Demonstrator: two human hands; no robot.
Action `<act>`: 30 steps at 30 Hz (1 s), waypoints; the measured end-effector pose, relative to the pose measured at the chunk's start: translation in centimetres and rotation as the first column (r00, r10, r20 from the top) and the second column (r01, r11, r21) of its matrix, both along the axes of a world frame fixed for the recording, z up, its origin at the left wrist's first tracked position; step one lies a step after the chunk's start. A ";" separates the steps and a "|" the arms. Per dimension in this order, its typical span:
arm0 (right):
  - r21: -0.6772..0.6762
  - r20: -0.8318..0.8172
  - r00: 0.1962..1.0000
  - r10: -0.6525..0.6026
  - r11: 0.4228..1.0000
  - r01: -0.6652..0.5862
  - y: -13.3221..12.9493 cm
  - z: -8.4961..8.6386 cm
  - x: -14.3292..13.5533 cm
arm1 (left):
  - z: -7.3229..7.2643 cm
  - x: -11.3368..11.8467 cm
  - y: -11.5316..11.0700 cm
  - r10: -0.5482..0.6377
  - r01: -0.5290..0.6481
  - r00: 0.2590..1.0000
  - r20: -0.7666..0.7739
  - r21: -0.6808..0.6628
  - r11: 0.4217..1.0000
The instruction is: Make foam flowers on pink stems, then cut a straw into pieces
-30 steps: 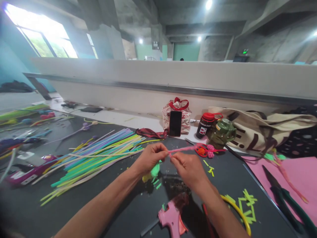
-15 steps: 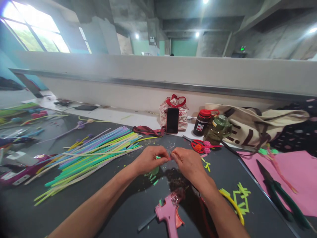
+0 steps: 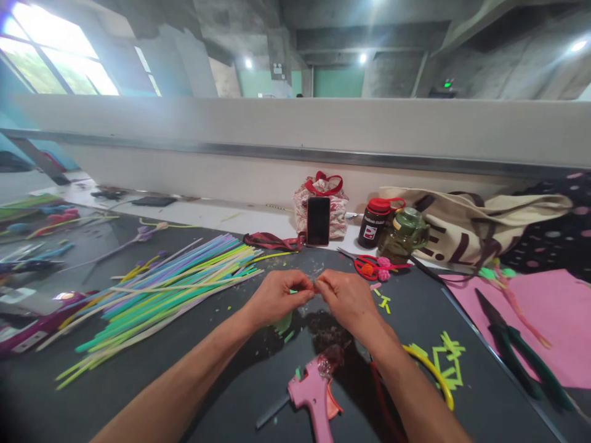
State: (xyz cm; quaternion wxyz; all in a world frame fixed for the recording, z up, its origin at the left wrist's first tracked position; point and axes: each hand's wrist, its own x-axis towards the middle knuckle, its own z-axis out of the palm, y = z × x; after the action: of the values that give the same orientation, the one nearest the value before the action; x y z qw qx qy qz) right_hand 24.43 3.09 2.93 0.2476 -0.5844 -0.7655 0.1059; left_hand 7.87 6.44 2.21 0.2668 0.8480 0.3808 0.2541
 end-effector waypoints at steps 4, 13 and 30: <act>-0.026 -0.023 0.999 -0.024 0.999 0.023 0.1 -0.1 -0.1 | 0.0 0.0 0.0 0.012 -0.012 1.000 -0.002 -0.006 1.000; -0.108 -0.026 0.998 0.056 0.992 -0.058 -0.4 0.6 0.2 | 0.0 -0.2 0.3 -0.074 0.078 0.993 -0.097 0.034 0.996; -0.250 -0.848 0.529 -0.002 0.883 -0.397 -0.6 -1.0 -1.7 | 1.3 -0.8 0.2 0.096 0.232 0.762 0.640 -0.408 0.883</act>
State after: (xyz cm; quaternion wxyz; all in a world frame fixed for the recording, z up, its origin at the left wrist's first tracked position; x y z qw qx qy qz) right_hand 22.71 2.49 1.96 0.4345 -0.4093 -0.5785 0.5559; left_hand 7.07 6.61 3.49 0.5848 0.6332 0.2832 0.4206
